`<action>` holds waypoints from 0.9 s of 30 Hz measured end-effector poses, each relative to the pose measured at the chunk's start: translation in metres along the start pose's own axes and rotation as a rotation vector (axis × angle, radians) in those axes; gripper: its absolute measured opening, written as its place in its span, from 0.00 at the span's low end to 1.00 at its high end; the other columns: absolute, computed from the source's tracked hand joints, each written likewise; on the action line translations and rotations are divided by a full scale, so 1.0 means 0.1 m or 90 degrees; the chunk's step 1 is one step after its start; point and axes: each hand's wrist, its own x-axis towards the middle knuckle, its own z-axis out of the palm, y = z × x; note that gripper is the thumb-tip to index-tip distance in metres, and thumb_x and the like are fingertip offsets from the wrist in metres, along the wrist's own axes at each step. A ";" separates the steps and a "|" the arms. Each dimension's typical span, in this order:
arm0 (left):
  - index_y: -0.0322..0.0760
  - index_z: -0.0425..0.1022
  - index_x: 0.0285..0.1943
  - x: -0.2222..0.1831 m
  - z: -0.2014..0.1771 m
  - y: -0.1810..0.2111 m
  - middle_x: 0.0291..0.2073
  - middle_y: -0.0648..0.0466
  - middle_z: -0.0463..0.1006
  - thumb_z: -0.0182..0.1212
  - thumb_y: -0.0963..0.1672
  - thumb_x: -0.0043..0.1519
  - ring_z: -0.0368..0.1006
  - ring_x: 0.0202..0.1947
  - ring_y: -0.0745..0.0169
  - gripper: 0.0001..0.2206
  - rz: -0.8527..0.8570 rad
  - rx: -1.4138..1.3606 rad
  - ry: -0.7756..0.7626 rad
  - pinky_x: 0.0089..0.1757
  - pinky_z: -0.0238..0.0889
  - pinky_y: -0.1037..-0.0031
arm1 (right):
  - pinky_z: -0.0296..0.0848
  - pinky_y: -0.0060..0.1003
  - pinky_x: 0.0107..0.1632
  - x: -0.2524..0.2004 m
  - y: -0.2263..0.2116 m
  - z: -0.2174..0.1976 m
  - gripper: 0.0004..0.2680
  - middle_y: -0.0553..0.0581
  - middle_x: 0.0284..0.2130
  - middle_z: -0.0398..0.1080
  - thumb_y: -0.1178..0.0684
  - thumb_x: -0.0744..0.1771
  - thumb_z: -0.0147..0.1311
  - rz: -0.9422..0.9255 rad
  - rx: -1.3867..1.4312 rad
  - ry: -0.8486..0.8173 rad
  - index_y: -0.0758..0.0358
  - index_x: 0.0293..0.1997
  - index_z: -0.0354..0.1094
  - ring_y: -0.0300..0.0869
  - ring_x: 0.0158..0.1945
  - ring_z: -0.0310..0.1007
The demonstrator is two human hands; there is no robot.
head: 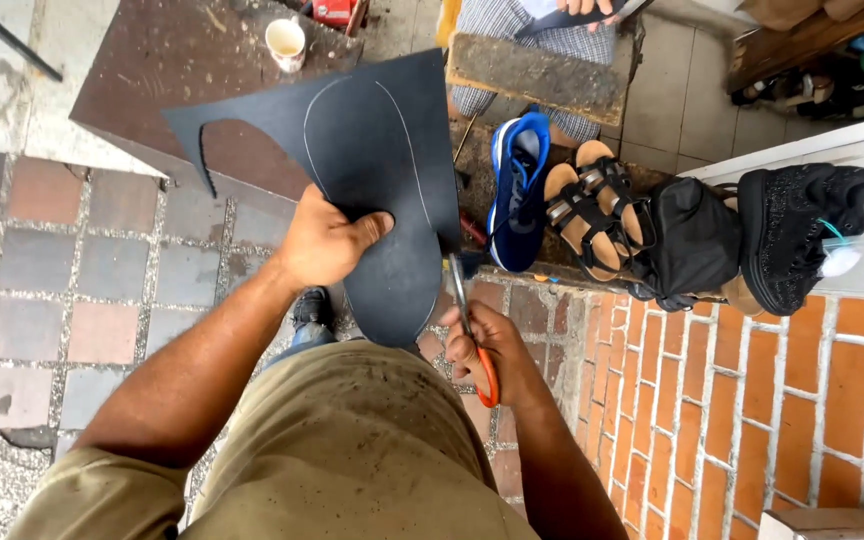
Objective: Cutting a shoe sole shape from a black rubber sheet using scissors
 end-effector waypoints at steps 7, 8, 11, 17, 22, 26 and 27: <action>0.34 0.82 0.46 -0.16 0.25 0.33 0.38 0.40 0.83 0.71 0.41 0.56 0.79 0.47 0.44 0.10 -0.131 0.067 -0.028 0.46 0.69 0.55 | 0.78 0.35 0.31 0.17 -0.39 0.19 0.19 0.59 0.22 0.71 0.37 0.66 0.60 -0.048 0.062 -0.055 0.66 0.44 0.67 0.40 0.26 0.72; 0.39 0.81 0.48 -0.21 0.20 0.18 0.38 0.47 0.83 0.71 0.39 0.56 0.79 0.47 0.54 0.11 -0.075 0.049 -0.062 0.46 0.71 0.62 | 0.78 0.34 0.33 0.16 -0.54 0.25 0.17 0.57 0.22 0.71 0.38 0.67 0.59 -0.064 0.041 -0.053 0.64 0.43 0.67 0.38 0.28 0.73; 0.32 0.80 0.49 -0.24 0.33 0.32 0.39 0.38 0.82 0.69 0.39 0.57 0.78 0.48 0.35 0.12 -0.094 0.091 -0.056 0.47 0.69 0.50 | 0.77 0.35 0.37 0.19 -0.51 0.27 0.13 0.54 0.25 0.70 0.42 0.67 0.60 -0.097 0.036 -0.054 0.62 0.41 0.67 0.37 0.31 0.70; 0.31 0.79 0.48 -0.28 0.37 0.46 0.39 0.35 0.82 0.71 0.42 0.55 0.77 0.49 0.31 0.13 -0.143 0.154 -0.061 0.48 0.68 0.48 | 0.78 0.35 0.33 0.17 -0.11 0.16 0.14 0.54 0.21 0.67 0.41 0.69 0.57 -0.119 -0.024 -0.006 0.63 0.36 0.68 0.36 0.27 0.69; 0.33 0.80 0.48 -0.34 0.30 0.38 0.41 0.37 0.82 0.70 0.42 0.55 0.77 0.51 0.36 0.13 -0.168 0.152 -0.056 0.50 0.68 0.50 | 0.73 0.29 0.23 0.15 0.25 0.14 0.12 0.54 0.15 0.63 0.47 0.66 0.66 -0.100 0.024 0.036 0.63 0.30 0.68 0.36 0.18 0.66; 0.31 0.80 0.48 -0.39 0.38 0.51 0.42 0.34 0.82 0.69 0.43 0.55 0.77 0.51 0.33 0.14 -0.223 0.198 -0.080 0.51 0.68 0.49 | 0.72 0.29 0.26 0.15 -0.33 0.30 0.15 0.53 0.18 0.65 0.39 0.67 0.61 -0.137 -0.012 -0.011 0.62 0.32 0.69 0.35 0.22 0.66; 0.31 0.80 0.48 -0.41 0.38 0.42 0.42 0.34 0.82 0.69 0.43 0.55 0.77 0.51 0.33 0.14 -0.224 0.197 -0.079 0.51 0.68 0.49 | 0.72 0.29 0.26 0.19 -0.44 0.36 0.15 0.53 0.18 0.65 0.39 0.67 0.61 -0.136 -0.013 -0.013 0.62 0.32 0.69 0.35 0.22 0.66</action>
